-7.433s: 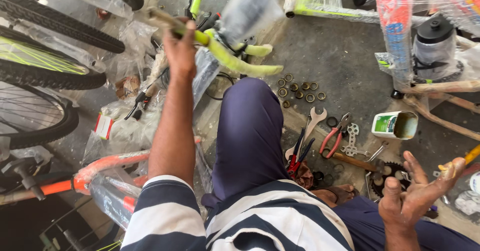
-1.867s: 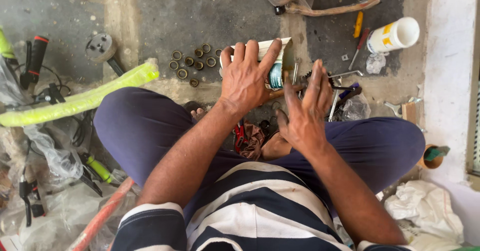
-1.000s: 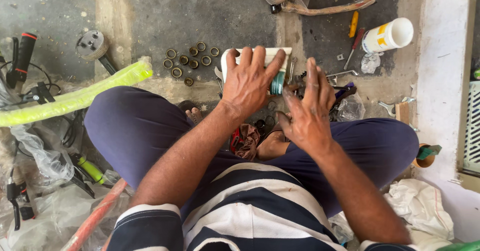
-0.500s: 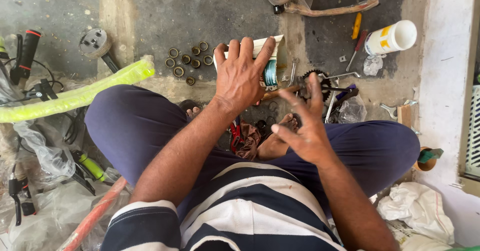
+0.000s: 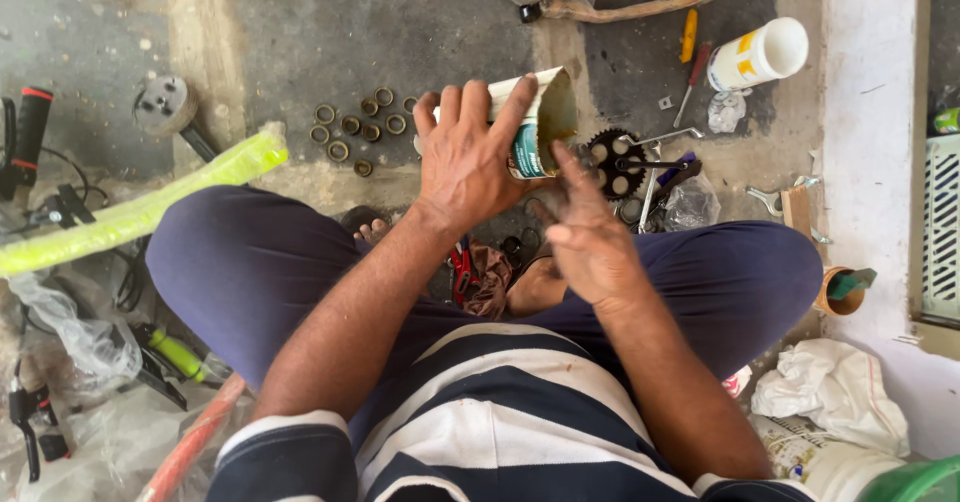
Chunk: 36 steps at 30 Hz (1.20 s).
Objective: The person sits on the floor and applies grease to various bicycle components, including small metal rings and the inner surfaces of handlebar tubes. They use a small stick to scoop grease from a container and spread it onto the parts, then wipe their hands on a rag.
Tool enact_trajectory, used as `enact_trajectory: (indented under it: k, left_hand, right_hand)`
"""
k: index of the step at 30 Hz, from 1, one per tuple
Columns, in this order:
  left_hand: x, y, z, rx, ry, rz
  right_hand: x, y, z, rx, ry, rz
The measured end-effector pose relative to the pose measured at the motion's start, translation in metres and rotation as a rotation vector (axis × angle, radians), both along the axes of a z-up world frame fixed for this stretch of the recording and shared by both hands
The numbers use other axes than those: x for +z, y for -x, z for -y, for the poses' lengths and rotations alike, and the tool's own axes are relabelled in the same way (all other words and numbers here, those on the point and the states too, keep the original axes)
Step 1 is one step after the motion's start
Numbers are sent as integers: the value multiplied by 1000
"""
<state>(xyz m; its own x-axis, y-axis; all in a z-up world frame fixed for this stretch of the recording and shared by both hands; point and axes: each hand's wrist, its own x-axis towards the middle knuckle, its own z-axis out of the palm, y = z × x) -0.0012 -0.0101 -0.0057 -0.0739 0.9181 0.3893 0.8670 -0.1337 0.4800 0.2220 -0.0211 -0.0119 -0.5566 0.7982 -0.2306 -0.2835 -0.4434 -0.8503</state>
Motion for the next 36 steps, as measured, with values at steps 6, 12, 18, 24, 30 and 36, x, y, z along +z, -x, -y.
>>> enact_trajectory:
  k: [6,12,18,24,30,36]
  left_hand:
    - [-1,11,-3,105,71,18]
    - [0,-4,-2,13,112,90]
    - [7,11,-5,83,221,98]
    - [12,0,-1,-25,220,40]
    - [4,18,-2,47,246,59]
    - [10,10,1,-30,190,89]
  right_hand:
    - [12,14,2,48,1,74]
    - [13,23,-1,51,-179,170]
    - [6,8,-2,75,-463,588]
    - [-12,12,-19,-89,-1411,1379]
    - [0,-9,-7,43,-1769,1455]
    - [45,-15,-10,316,-822,737]
